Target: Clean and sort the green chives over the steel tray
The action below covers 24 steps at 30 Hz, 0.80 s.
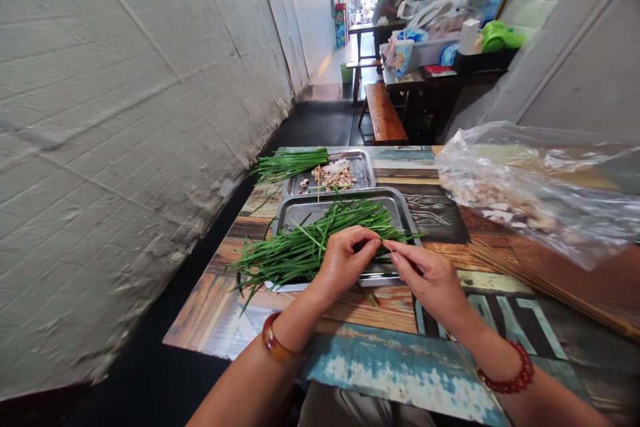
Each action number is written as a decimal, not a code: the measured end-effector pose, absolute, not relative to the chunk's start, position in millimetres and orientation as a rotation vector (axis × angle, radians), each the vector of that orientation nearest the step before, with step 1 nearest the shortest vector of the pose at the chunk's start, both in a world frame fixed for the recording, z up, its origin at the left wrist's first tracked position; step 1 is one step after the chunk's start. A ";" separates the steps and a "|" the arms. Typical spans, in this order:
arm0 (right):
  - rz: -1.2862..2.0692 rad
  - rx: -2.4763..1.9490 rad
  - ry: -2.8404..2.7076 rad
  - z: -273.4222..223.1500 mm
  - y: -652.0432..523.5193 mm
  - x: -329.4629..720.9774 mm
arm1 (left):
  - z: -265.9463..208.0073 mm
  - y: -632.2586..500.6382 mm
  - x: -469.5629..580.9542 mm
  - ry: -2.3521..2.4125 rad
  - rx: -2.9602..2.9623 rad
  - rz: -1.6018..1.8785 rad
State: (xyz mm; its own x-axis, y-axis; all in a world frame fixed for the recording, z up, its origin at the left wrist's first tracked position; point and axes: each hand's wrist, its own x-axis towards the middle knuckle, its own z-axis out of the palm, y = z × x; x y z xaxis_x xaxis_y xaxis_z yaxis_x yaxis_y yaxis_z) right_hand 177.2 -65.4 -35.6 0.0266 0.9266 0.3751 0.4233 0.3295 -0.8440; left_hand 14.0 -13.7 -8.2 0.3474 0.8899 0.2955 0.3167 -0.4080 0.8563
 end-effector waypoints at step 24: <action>0.713 -1.372 -1.523 -34.6 -63.7 175.5 | -16.1 -14.3 13.5 0.932 2.441 1.159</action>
